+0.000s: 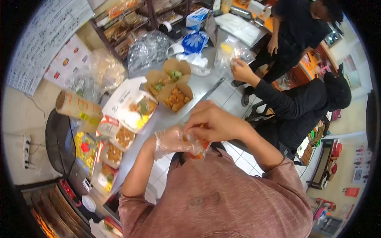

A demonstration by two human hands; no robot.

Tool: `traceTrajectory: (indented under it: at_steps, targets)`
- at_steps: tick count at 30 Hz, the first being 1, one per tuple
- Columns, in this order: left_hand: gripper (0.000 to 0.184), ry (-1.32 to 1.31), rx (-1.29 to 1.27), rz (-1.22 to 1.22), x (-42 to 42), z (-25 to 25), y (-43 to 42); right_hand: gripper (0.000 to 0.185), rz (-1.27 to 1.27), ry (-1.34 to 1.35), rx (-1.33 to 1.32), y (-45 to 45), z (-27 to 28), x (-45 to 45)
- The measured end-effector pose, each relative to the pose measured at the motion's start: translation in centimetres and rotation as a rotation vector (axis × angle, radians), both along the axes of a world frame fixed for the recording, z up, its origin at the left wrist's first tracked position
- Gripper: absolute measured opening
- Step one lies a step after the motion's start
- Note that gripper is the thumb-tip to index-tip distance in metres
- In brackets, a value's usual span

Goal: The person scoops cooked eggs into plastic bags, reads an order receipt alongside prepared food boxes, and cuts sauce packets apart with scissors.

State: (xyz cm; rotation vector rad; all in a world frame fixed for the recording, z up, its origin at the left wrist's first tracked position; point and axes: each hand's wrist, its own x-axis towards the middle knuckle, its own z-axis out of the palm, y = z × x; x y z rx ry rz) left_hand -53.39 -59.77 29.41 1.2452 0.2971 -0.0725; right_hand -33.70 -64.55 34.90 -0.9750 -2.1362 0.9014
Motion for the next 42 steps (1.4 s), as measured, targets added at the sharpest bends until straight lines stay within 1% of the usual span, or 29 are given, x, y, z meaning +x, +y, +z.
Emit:
traceTrajectory:
  at_steps: [1, 4, 6, 8, 9, 11, 12, 14, 15, 17, 18, 20, 21, 23, 24, 25, 26, 29, 31, 32, 33, 34, 35, 36, 38, 39, 40, 41, 42]
  targets:
    - [0.034, 0.013, -0.109, 0.056, -0.2, 0.8, 0.1, 0.006, -0.023, -0.013, 0.021, 0.6, -0.3, -0.6]
    - [0.037, -0.016, -0.040, 0.074, -0.1, -0.1, 1.1, 0.008, -0.085, -0.086, -0.013, 2.1, -1.1, -1.5]
    - [0.036, 0.159, -0.198, 0.247, -0.3, -0.8, 1.1, 0.009, -0.266, 0.068, 0.173, 3.3, -1.8, -1.0]
    - [0.030, -0.093, -0.335, 0.482, -1.6, -3.7, 0.4, 0.010, -0.332, 0.112, 0.172, 3.7, -2.4, 0.4]
    - [0.030, -0.099, -0.317, 0.462, -1.7, -3.4, 0.4, 0.011, -0.417, 0.144, 0.086, 3.5, -2.8, 1.1]
    - [0.029, -0.101, -0.432, 0.725, -2.1, -2.3, 0.2, 0.017, -0.557, 0.150, 0.000, 3.1, -5.1, 2.5]
    - [0.029, -0.103, -0.421, 0.711, -2.9, -4.9, 0.1, 0.017, -0.570, 0.153, 0.013, 2.7, -5.9, 2.8]
    - [0.028, -0.192, -0.036, 1.024, -4.9, -12.0, 0.4, 0.026, -0.686, 0.380, -0.270, 2.1, -7.1, 3.3]
    - [0.028, -0.199, -0.028, 1.009, -6.1, -12.7, 0.7, 0.035, -0.678, 0.291, -0.308, 1.8, -7.7, 3.8]
    - [0.028, 0.019, 0.964, 0.830, -7.5, -13.4, 1.6, 0.036, -0.687, 0.300, -0.334, 1.6, -8.5, 3.9]
    - [0.028, 0.016, 0.967, 0.820, -7.1, -12.2, 1.6, 0.036, -0.680, 0.309, -0.377, 1.5, -8.6, 3.8]
    - [0.030, -0.021, 0.440, 1.053, -6.2, -9.7, 0.9, 0.030, -0.727, 0.344, -0.386, 1.6, -8.0, 3.4]
    - [0.030, -0.019, 0.444, 1.038, -6.4, -9.7, 1.3, 0.026, -0.737, 0.343, -0.393, 1.6, -7.9, 3.3]
    - [0.032, 0.086, 1.351, 0.765, -6.9, -9.8, 2.1, 0.023, -0.766, 0.351, -0.396, 1.7, -7.2, 3.5]
    - [0.032, 0.079, 1.354, 0.744, -6.2, -8.7, 2.1, 0.021, -0.802, 0.288, -0.475, 1.7, -6.7, 3.7]
    - [0.034, 0.056, 0.599, 1.024, -5.0, -7.6, 1.8, 0.022, -0.837, 0.225, -0.553, 1.7, -6.5, 3.8]
    - [0.035, 0.041, -0.189, 1.192, -4.2, -6.9, 1.7, 0.022, -0.852, 0.231, -0.553, 1.7, -6.7, 3.8]
    - [0.033, 0.034, -0.196, 1.154, -3.8, -7.2, 2.2, 0.024, -0.888, 0.294, -0.555, 1.9, -8.1, 4.2]
    - [0.032, 0.060, -0.170, 1.116, -3.9, -7.5, 2.4, 0.026, -0.891, 0.536, -0.352, 1.8, -9.5, 4.0]
    - [0.032, 0.082, -0.139, 1.085, -3.9, -7.8, 2.5, 0.026, -0.901, 0.534, -0.353, 1.8, -9.5, 4.0]
    - [0.032, 0.086, -0.144, 1.076, -3.9, -8.2, 2.4, 0.025, -0.889, 0.483, -0.242, 1.7, -9.5, 3.9]
    - [0.031, 0.056, 0.256, 1.041, -4.1, -8.8, 2.3, 0.025, -0.872, 0.432, -0.135, 1.7, -9.5, 3.7]
    - [0.031, 0.025, 0.654, 0.979, -4.3, -9.4, 2.1, 0.025, -0.876, 0.434, -0.142, 1.6, -9.5, 3.5]
    - [0.031, 0.032, 0.651, 0.974, -4.9, -10.5, 2.3, 0.023, -0.899, 0.448, -0.191, 1.7, -9.3, 3.5]
    - [0.033, 0.000, 0.886, 0.905, -6.5, -13.2, 3.2, 0.021, -0.917, 0.471, -0.256, 1.7, -8.8, 3.6]
    - [0.033, 0.026, 0.885, 0.901, -7.3, -13.9, 3.3, 0.020, -0.927, 0.477, -0.371, 1.6, -8.5, 3.7]
    - [0.033, 0.027, 1.007, 0.841, -7.8, -14.5, 3.6, 0.018, -0.929, 0.479, -0.483, 1.6, -8.3, 3.8]
    - [0.033, 0.024, 1.127, 0.780, -8.0, -14.6, 3.8, 0.016, -0.950, 0.484, -0.510, 1.7, -8.3, 3.7]
    - [0.033, 0.046, 1.126, 0.780, -7.5, -13.0, 3.3, 0.016, -0.938, 0.490, -0.528, 1.7, -8.4, 3.6]
